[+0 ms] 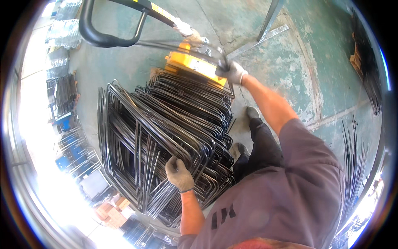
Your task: The person repeatedly picks up bundles of rectangular metal wire frames from a pile on the floor and stacks them onto a growing pile. The person wears gloves and handles the frames by hand, lifting and placing them in a repetitive cycle.
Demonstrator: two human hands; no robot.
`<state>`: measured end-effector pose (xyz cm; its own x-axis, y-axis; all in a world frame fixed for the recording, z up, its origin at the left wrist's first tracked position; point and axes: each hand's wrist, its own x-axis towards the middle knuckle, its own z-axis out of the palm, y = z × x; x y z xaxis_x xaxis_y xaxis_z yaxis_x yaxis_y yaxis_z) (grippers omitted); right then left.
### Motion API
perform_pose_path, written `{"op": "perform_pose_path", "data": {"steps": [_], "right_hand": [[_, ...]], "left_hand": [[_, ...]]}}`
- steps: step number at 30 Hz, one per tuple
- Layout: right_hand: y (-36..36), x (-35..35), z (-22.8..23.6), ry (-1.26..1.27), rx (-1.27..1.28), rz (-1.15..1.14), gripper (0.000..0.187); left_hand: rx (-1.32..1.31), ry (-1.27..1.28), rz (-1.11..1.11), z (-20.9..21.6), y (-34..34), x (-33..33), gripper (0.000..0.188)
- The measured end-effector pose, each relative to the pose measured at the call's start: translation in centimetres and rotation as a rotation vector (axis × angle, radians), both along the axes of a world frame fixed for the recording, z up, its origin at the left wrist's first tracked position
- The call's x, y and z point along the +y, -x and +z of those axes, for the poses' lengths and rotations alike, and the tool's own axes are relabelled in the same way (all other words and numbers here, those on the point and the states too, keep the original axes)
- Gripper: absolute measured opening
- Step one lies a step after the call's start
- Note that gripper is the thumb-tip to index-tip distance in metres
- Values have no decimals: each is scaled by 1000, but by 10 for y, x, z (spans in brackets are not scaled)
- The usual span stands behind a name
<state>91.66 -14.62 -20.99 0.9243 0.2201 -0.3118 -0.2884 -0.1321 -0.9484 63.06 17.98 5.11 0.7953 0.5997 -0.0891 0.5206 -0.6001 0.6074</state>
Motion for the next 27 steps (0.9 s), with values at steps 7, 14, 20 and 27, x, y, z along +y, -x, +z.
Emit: {"op": "perform_pose_path", "data": {"steps": [7, 14, 20, 27], "right_hand": [[135, 39, 221, -58, -234, 87, 25], [296, 28, 351, 113, -360, 135, 28], [465, 34, 405, 321, -447, -67, 27], [647, 2, 428, 397, -448, -336, 21]], "left_hand": [[-141, 237, -92, 51, -2, -24, 25], [-143, 1885, -212, 81, -1, -41, 66], [-32, 2203, -199, 121, 57, -82, 49], [189, 2454, -511, 154, 204, -146, 21]]}}
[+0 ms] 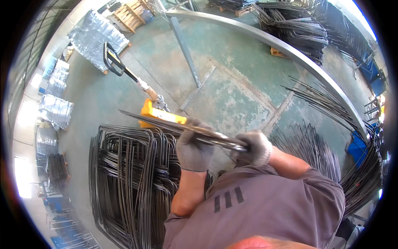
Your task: The person repeatedly picks up bundles of rectangular metal wire frames from a pile on the floor and stacks them onto a growing pile. The person wears gloves and handles the frames by hand, lifting and placing them in a repetitive cycle.
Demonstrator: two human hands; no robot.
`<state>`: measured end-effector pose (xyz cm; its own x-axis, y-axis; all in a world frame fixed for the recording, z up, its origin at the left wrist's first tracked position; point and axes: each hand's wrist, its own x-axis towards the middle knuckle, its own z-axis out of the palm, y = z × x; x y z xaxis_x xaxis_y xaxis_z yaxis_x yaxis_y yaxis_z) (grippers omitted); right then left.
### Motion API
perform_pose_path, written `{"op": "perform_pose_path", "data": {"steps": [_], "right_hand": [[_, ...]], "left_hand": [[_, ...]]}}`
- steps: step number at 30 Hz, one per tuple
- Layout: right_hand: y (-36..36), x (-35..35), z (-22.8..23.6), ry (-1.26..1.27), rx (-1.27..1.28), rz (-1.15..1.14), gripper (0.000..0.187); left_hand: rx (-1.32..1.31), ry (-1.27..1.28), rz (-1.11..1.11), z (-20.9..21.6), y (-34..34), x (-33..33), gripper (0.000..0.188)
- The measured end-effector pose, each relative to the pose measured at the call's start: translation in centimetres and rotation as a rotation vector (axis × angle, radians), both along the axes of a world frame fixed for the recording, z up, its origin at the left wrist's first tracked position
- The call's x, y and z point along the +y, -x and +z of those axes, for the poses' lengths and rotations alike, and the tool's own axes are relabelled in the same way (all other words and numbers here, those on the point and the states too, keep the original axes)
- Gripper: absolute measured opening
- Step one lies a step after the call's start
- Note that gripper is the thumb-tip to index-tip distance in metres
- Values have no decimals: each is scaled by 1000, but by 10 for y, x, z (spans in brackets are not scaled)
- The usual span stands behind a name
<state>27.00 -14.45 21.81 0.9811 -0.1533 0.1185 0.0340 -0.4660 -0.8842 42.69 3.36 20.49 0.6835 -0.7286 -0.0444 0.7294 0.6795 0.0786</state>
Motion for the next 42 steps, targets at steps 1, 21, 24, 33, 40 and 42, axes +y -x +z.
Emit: {"op": "perform_pose_path", "data": {"steps": [1, 21, 24, 33, 40, 42], "right_hand": [[21, -10, 1, -76, -31, -24, 23], [337, -201, 12, -474, -533, -653, 53], [378, -217, -5, -451, -718, -819, 42], [487, -316, 32, 295, -136, -1718, 45], [477, -414, 7, 1086, -153, -1977, 81], [404, -371, 6, 792, -343, -1743, 69]], "left_hand": [[-23, -95, -24, 6, 18, -7, 24], [-470, -17, -651, 119, 263, -305, 36], [-544, -127, -767, 122, 295, -344, 43], [-1831, -709, -175, 48, 308, -270, 31], [-905, -1573, 344, -67, 212, -59, 22], [-679, -1760, 596, -89, 206, 17, 20]]}}
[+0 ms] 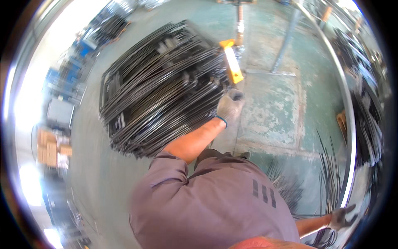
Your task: The person repeatedly picks up bundles of rectangular metal wire frames from a pile on the floor and stacks them onto a growing pile. The person wears gloves and handles the frames by hand, lifting and placing them in a repetitive cycle.
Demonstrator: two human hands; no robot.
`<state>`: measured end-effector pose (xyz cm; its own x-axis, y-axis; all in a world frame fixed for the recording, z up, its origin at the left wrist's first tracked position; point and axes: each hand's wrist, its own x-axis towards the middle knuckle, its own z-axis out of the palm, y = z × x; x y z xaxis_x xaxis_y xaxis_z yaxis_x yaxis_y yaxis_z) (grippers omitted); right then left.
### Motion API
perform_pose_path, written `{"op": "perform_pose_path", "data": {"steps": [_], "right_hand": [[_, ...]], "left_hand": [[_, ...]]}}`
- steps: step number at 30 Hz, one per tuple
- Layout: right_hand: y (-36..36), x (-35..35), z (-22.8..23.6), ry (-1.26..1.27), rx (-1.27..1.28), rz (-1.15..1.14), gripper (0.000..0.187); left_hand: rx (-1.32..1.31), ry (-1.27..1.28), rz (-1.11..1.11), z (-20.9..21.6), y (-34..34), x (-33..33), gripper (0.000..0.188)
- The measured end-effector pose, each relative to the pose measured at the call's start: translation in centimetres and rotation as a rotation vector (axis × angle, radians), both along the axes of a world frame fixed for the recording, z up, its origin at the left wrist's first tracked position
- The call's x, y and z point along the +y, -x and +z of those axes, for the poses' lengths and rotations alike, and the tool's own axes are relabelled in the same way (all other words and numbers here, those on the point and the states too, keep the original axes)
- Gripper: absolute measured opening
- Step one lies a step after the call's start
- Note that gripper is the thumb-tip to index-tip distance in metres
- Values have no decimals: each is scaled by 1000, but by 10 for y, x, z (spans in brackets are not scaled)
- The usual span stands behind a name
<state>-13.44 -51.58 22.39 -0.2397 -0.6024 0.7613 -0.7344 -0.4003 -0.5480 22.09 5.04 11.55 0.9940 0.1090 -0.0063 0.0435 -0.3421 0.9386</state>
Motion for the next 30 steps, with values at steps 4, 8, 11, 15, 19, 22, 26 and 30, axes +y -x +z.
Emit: {"op": "perform_pose_path", "data": {"steps": [4, 8, 11, 15, 19, 22, 26, 30], "right_hand": [[-166, 173, 23, -416, -180, 933, 46], [-263, 288, 72, -63, 0, 2005, 54], [-313, 394, 118, 191, 245, 2157, 55], [-361, 496, 144, 355, 403, 2175, 56], [-386, 520, 145, 382, 449, 2063, 57], [-406, 514, 128, 264, 448, 1980, 58], [-437, 535, 115, 197, 372, 1975, 60], [-478, 597, 123, 276, 201, 2106, 62]], "left_hand": [[174, 427, 197, 2, 33, 98, 19], [274, 617, 244, -2, 86, 160, 18], [272, 650, 325, -3, 123, 211, 19], [142, 566, 384, 7, 157, 304, 25], [100, 718, 727, -2, 188, 393, 26], [19, 656, 765, -8, 202, 435, 21], [69, 717, 761, 6, 167, 436, 15], [40, 650, 721, -1, 145, 450, 14]]}}
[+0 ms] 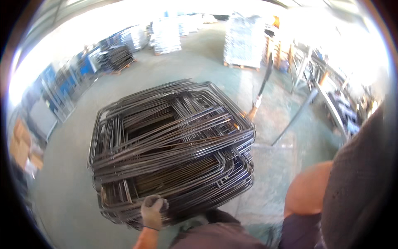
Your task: The person repeatedly picks up bundles of rectangular metal wire frames from a pile on the floor and stacks them onto a growing pile. The person wears gloves and handles the frames by hand, lifting and placing them in a repetitive cycle.
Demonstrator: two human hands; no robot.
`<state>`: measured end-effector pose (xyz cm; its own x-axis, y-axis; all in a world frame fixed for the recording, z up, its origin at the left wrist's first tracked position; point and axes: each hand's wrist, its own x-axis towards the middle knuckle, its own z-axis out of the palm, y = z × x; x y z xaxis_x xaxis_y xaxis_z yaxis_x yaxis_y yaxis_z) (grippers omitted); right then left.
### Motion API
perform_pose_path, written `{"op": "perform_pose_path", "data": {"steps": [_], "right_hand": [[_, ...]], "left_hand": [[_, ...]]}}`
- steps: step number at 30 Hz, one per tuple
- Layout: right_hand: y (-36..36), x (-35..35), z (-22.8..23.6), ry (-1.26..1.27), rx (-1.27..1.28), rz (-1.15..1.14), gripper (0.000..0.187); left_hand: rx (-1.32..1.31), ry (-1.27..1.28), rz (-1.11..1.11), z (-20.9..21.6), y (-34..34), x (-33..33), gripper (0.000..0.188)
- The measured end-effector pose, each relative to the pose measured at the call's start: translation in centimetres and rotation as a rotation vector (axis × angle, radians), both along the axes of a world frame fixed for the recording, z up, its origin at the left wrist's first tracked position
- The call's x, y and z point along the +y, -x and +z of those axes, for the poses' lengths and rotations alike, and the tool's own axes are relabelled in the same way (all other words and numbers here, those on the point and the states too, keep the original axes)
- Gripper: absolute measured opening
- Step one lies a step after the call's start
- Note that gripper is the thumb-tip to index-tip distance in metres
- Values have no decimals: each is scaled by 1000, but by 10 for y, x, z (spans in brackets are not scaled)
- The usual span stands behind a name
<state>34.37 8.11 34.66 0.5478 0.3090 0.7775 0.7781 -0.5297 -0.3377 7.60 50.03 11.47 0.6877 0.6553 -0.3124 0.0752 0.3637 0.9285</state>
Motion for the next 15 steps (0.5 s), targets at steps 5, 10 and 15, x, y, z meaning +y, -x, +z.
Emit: {"op": "perform_pose_path", "data": {"steps": [5, 10, 15], "right_hand": [[-47, 89, 33, -175, -228, 214, 65], [-65, 210, 13, -295, -175, 563, 68], [-90, 388, -116, 316, 261, 675, 86]], "left_hand": [[50, -67, -15, 39, -74, -1, 38], [-42, -280, 36, 44, -86, 45, 19], [146, -434, 159, 38, -41, 91, 20]]}}
